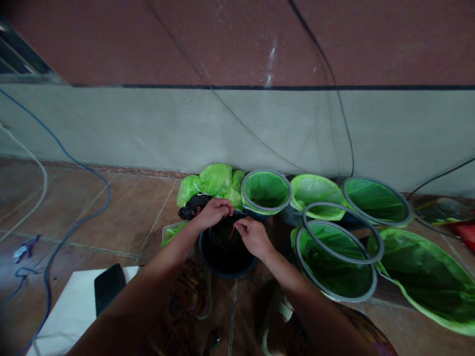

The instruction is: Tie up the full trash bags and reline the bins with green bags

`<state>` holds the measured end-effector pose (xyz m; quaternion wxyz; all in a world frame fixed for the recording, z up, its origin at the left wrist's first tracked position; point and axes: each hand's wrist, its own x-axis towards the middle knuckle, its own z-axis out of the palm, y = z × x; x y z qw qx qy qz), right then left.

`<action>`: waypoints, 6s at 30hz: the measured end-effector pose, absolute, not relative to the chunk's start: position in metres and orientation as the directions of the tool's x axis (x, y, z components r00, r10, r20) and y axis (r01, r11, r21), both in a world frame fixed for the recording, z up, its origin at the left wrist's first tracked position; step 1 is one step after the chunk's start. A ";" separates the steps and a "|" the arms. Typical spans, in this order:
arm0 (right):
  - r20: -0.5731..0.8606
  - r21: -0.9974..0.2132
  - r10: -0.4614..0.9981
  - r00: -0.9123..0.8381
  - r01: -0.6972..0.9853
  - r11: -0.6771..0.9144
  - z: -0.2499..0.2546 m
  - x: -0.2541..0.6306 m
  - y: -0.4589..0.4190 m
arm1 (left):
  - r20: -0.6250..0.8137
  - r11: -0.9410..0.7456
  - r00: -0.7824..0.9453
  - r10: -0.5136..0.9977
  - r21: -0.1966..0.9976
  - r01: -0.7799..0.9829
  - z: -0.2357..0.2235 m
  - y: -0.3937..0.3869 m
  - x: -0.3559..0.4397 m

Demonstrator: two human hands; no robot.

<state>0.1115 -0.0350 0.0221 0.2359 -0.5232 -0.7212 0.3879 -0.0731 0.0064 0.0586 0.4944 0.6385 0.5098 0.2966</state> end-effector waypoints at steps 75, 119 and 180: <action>-0.559 -0.764 0.814 -0.160 -0.283 -0.580 0.033 0.119 -0.007 | -0.347 0.045 0.742 0.574 0.918 0.395 0.033 -0.009 -0.057; -0.364 -0.931 0.878 -0.312 0.147 -0.334 0.034 0.115 -0.017 | 0.207 -0.503 0.465 0.861 0.485 0.716 0.035 -0.023 -0.051; -0.137 -0.675 0.896 -0.423 0.702 0.229 0.029 0.137 -0.003 | -0.079 -0.304 0.359 0.930 0.384 0.872 0.030 -0.024 -0.046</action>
